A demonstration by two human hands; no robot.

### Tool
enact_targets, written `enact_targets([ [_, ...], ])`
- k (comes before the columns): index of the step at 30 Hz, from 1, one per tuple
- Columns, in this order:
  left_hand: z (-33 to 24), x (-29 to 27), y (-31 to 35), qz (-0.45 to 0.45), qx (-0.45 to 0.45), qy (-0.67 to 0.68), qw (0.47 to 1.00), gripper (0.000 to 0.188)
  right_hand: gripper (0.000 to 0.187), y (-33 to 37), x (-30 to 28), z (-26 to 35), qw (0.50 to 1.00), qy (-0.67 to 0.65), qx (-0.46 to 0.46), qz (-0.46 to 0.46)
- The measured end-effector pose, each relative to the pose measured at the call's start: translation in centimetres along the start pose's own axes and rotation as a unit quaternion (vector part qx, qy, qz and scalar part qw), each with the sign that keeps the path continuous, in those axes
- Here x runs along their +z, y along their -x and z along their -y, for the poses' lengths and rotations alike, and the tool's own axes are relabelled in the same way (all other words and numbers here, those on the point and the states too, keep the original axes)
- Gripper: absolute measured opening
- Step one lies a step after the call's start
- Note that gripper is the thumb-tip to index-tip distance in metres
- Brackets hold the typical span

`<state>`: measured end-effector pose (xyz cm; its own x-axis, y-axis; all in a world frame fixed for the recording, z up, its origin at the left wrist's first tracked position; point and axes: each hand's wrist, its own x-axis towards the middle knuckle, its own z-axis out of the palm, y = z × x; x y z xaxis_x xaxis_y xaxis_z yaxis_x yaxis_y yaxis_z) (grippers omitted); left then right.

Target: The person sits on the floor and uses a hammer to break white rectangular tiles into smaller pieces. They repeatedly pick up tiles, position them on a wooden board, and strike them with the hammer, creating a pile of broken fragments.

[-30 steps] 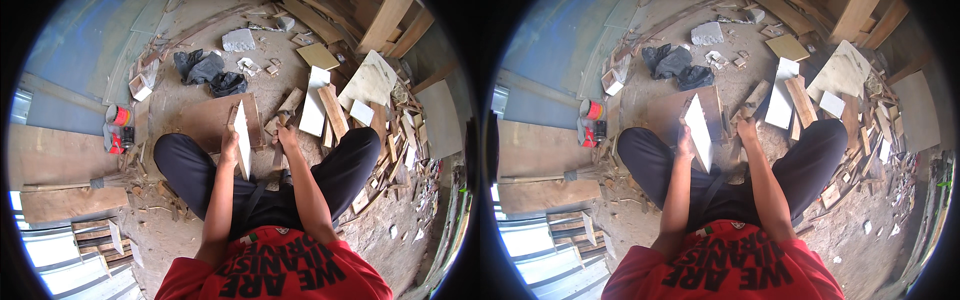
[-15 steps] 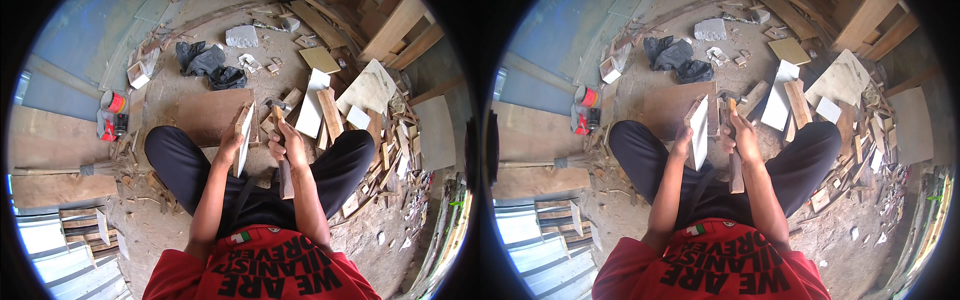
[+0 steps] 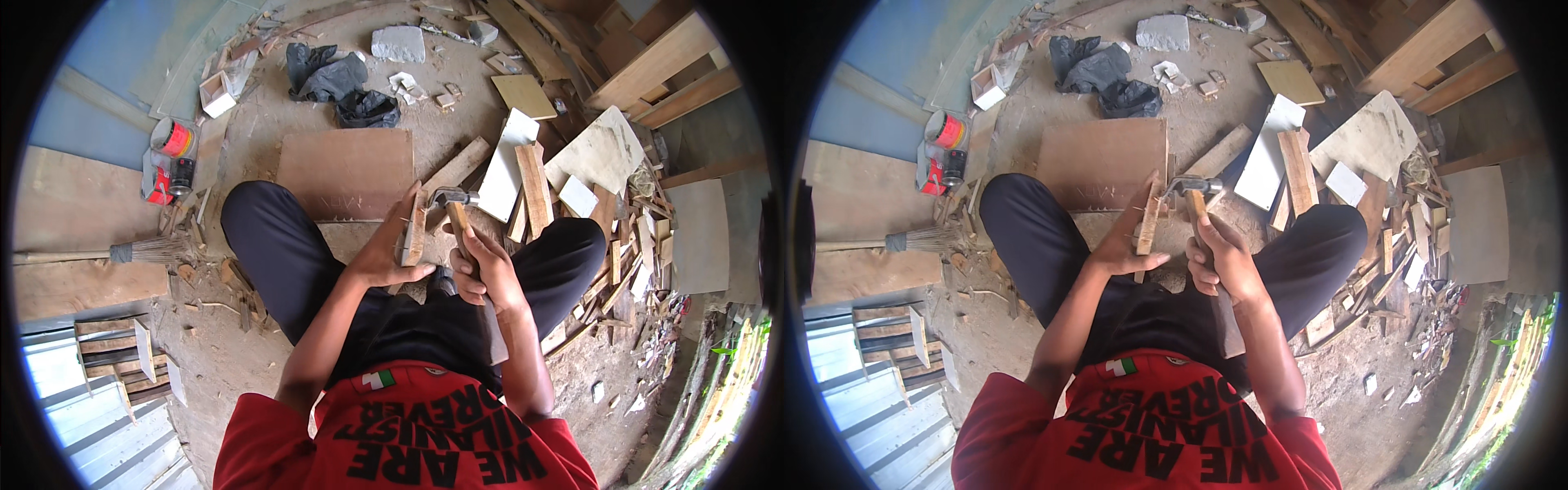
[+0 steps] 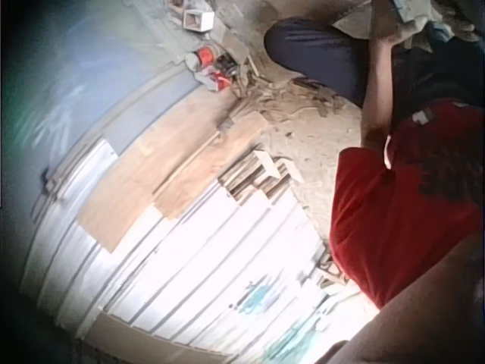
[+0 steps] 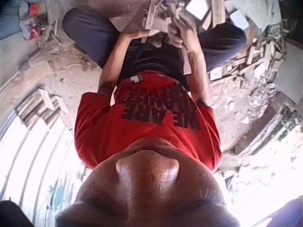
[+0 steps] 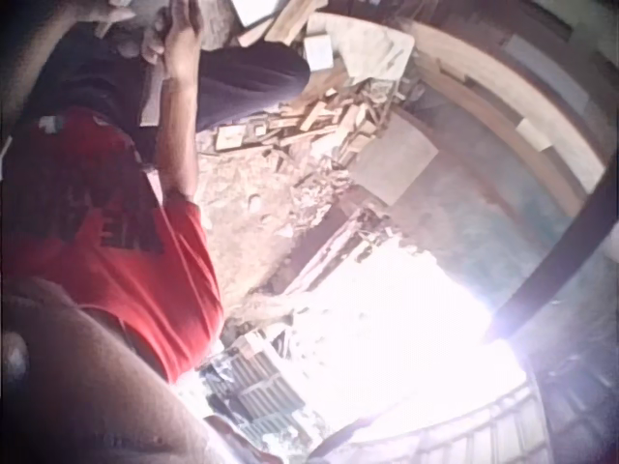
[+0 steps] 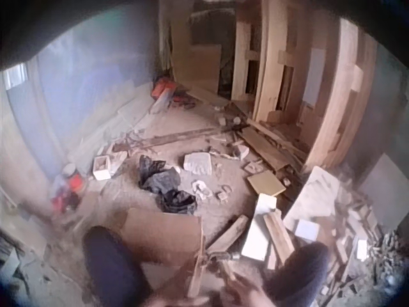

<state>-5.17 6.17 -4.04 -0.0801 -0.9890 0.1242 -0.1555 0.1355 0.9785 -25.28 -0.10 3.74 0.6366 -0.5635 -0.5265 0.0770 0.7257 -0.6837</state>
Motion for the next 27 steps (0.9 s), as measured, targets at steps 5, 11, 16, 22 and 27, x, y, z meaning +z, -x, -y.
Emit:
enact_targets([
  [5,-0.2,-0.2,0.3,0.028,0.038,0.062,0.997,0.125,0.037,2.0,-0.3,1.6,0.995,0.085,0.017,0.039],
  [11,-1.7,0.2,1.5,0.159,0.049,0.124,0.978,0.124,0.034,5.6,-3.3,6.7,0.954,0.262,0.101,0.107],
  [16,-3.7,0.4,1.2,0.221,0.04,0.057,0.973,0.129,0.043,6.8,-5.4,6.9,0.942,0.268,0.138,0.147],
  [22,-5.5,0.7,1.4,0.291,0.048,-0.004,0.956,0.134,0.05,7.9,-5.6,8.0,0.923,0.271,0.202,0.183],
  [27,-5.1,1.3,1.4,0.302,0.086,-0.014,0.949,0.135,0.047,8.5,-6.5,8.2,0.915,0.282,0.227,0.18],
])
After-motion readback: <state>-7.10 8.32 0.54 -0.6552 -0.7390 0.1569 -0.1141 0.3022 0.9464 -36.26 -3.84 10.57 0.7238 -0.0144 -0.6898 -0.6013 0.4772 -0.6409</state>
